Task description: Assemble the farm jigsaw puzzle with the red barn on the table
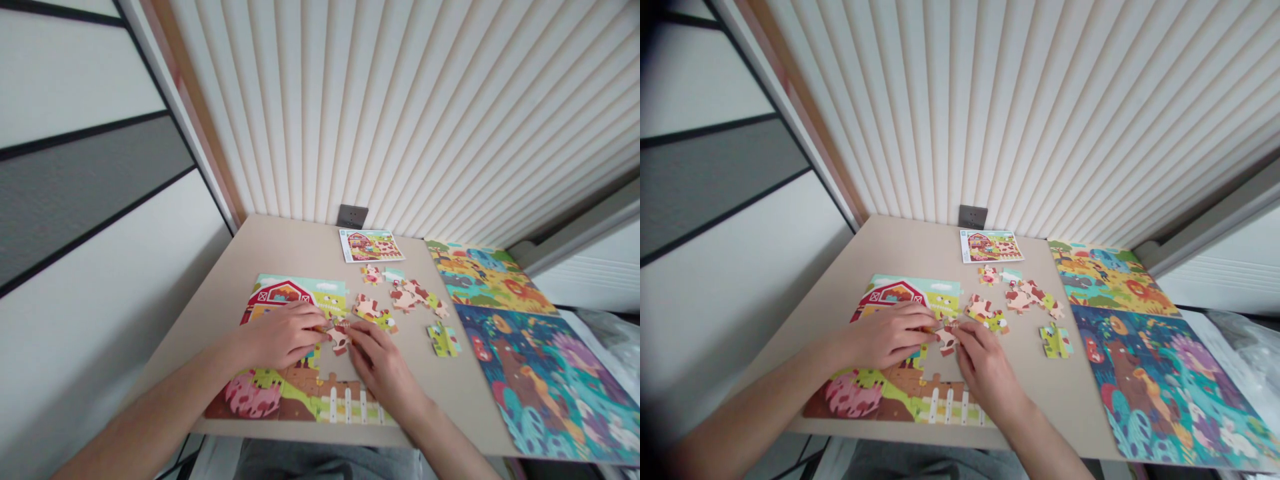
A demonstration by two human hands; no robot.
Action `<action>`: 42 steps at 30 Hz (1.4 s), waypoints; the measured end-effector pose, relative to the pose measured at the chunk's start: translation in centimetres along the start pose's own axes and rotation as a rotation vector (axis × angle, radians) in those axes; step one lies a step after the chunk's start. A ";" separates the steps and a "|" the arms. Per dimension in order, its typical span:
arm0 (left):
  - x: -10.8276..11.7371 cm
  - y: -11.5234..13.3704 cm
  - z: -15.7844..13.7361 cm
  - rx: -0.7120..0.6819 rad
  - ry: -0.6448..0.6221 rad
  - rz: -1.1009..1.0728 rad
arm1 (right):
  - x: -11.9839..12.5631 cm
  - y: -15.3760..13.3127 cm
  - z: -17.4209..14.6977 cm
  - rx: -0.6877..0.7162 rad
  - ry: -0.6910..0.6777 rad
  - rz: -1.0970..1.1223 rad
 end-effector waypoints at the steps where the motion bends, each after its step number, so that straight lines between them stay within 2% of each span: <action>1: 0.0 0.1 0.0 -0.013 -0.015 -0.002 | 0.0 0.1 -0.1 -0.004 0.000 0.005; 10: 0.0 0.7 0.3 -0.063 -0.057 -0.037 | -0.2 0.6 -0.4 0.014 -0.034 0.052; 15: 0.7 -0.7 -0.1 0.072 0.049 0.024 | 0.9 0.2 -0.9 -0.002 0.010 -0.069; 19: 0.9 -2.1 -0.6 0.170 0.067 0.058 | 2.8 0.6 -1.8 -0.053 0.089 -0.192; 23: 0.7 -2.2 -0.7 0.155 0.024 0.057 | 4.2 1.6 -3.1 -0.120 0.112 -0.275; 27: 0.5 -1.1 -0.2 0.062 -0.010 0.037 | 4.7 2.2 -3.7 -0.144 0.040 -0.321; 33: -0.3 0.7 0.6 -0.065 -0.076 -0.048 | 5.0 2.5 -1.3 -0.166 -0.026 -0.395; 38: -0.7 1.3 1.1 -0.052 -0.117 -0.071 | 4.5 3.5 1.6 -0.154 -0.066 -0.380; 42: -0.5 1.6 1.2 -0.042 -0.117 -0.077 | 4.1 4.7 2.4 -0.161 -0.047 -0.323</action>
Point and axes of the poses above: each hand's wrist, its own z-axis towards the middle knuckle, its own x-axis out of the back of the hand, y = z × x, the point moved 5 cm from there along z, towards the middle knuckle, and after that the axes turned 4 degrees about -y, right-handed, at the moved point
